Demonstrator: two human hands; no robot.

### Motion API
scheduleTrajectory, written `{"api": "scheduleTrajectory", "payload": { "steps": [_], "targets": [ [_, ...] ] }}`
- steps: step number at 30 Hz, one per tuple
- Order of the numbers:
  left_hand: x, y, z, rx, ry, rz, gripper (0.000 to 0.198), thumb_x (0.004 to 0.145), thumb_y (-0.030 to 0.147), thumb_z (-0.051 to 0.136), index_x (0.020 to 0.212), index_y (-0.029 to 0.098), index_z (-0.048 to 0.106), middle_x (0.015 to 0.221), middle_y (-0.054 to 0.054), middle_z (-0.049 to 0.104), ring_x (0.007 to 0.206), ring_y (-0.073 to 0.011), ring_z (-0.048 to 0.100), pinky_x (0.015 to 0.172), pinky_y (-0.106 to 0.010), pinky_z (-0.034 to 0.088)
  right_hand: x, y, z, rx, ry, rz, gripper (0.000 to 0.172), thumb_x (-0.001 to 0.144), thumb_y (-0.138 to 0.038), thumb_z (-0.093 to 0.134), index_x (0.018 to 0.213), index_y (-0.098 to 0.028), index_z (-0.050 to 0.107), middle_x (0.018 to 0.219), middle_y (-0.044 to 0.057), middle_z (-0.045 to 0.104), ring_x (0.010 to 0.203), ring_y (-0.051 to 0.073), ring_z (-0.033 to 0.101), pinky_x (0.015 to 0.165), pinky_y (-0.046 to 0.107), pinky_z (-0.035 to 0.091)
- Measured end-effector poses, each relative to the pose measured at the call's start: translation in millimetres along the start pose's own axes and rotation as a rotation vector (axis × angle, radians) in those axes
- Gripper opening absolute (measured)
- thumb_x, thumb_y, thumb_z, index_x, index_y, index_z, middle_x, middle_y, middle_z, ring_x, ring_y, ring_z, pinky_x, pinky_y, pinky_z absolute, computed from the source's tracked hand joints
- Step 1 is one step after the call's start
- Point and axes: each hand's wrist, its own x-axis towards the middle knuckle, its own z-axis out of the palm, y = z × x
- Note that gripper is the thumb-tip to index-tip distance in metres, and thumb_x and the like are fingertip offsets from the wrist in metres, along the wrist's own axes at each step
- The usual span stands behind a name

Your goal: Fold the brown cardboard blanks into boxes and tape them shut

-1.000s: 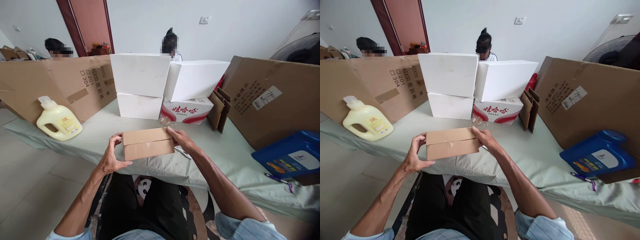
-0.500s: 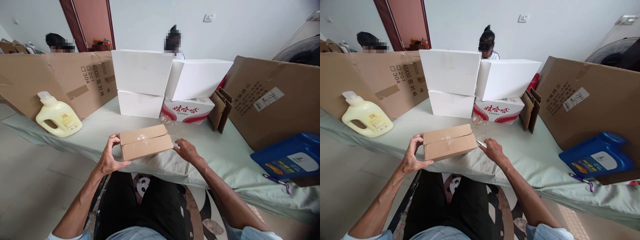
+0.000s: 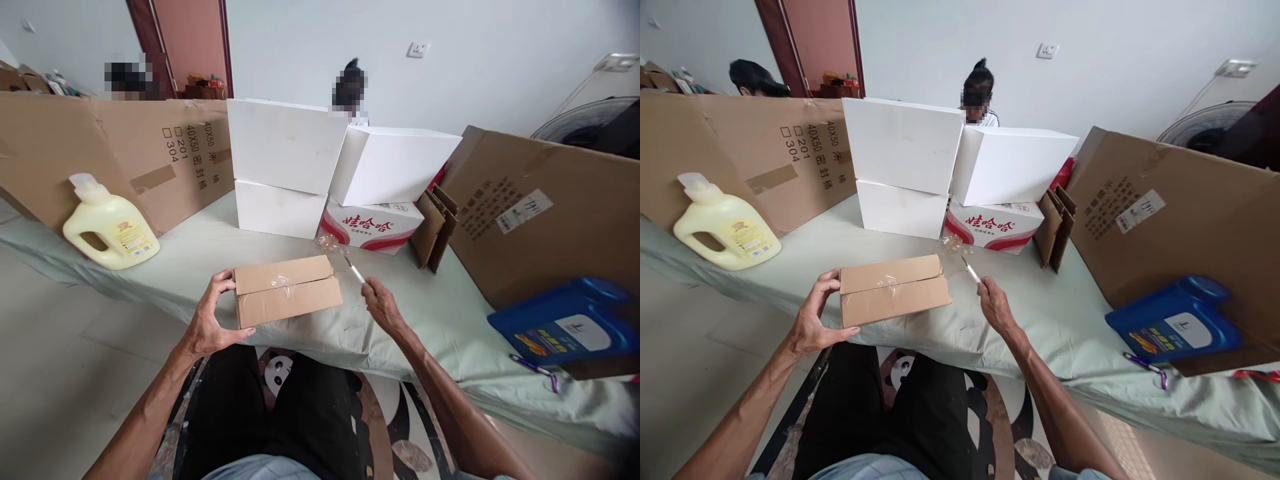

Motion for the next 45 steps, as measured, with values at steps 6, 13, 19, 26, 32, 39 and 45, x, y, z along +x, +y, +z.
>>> {"api": "scheduleTrajectory", "payload": {
  "steps": [6,13,19,26,32,39,45],
  "targets": [
    [-4,4,-0.3,0.028,0.001,0.014,0.075,0.074,0.034,0.094,0.137,0.028,0.054,0.166,-0.02,0.048,0.158,-0.0406,0.048,0.128,-0.061,0.043,-19,-71,-61,0.323,-0.001,-0.289,0.043,0.111,-0.062,0.051,0.099,-0.023,0.065,0.073,-0.003,0.049,0.063,0.014,0.042,0.058,0.027,0.037],
    [-5,13,0.1,0.084,0.003,0.065,0.075,0.073,0.033,0.094,0.136,0.027,0.055,0.165,-0.022,0.049,0.156,-0.0423,0.052,0.124,-0.062,0.048,-48,-130,-78,0.188,-0.189,-0.658,0.025,0.117,-0.04,0.053,0.116,-0.023,0.071,0.092,0.002,0.072,0.073,0.014,0.06,0.069,0.027,0.043],
    [-2,23,-1.3,0.121,-0.007,0.11,0.075,0.073,0.031,0.094,0.137,0.027,0.055,0.164,-0.02,0.051,0.154,-0.041,0.054,0.121,-0.058,0.053,-54,-139,-76,0.074,-0.199,-0.77,0.016,0.118,-0.031,0.052,0.112,-0.021,0.065,0.098,0.003,0.071,0.078,0.015,0.063,0.073,0.028,0.043],
    [-1,28,-0.2,0.122,-0.025,0.102,0.075,0.075,0.032,0.093,0.139,0.027,0.054,0.166,-0.02,0.048,0.157,-0.0408,0.051,0.123,-0.057,0.051,-55,-143,-76,0.014,-0.14,-0.788,0.014,0.117,-0.03,0.053,0.113,-0.022,0.064,0.098,0.004,0.071,0.081,0.017,0.067,0.073,0.028,0.044],
    [-2,29,-0.7,0.116,-0.032,0.115,0.075,0.076,0.031,0.093,0.139,0.027,0.053,0.167,-0.021,0.047,0.159,-0.0414,0.048,0.123,-0.057,0.051,-54,-139,-71,-0.006,-0.084,-0.813,0.011,0.117,-0.029,0.054,0.114,-0.023,0.063,0.097,0.005,0.07,0.08,0.018,0.065,0.072,0.029,0.045],
    [-1,30,-0.9,0.132,-0.048,0.126,0.078,0.075,0.031,0.095,0.14,0.028,0.052,0.167,-0.022,0.046,0.159,-0.0432,0.049,0.122,-0.059,0.052,-57,-135,-65,-0.005,-0.068,-0.785,0.012,0.117,-0.029,0.054,0.108,-0.024,0.06,0.096,0.004,0.069,0.078,0.017,0.064,0.068,0.029,0.043],
    [-1,32,-0.6,0.128,-0.053,0.103,0.077,0.075,0.03,0.095,0.14,0.028,0.052,0.168,-0.022,0.045,0.16,-0.0434,0.047,0.122,-0.06,0.051,-61,-134,-62,0.026,-0.11,-0.734,0.011,0.117,-0.03,0.053,0.109,-0.024,0.058,0.09,0.002,0.066,0.072,0.017,0.06,0.066,0.029,0.043]
  ]
}}
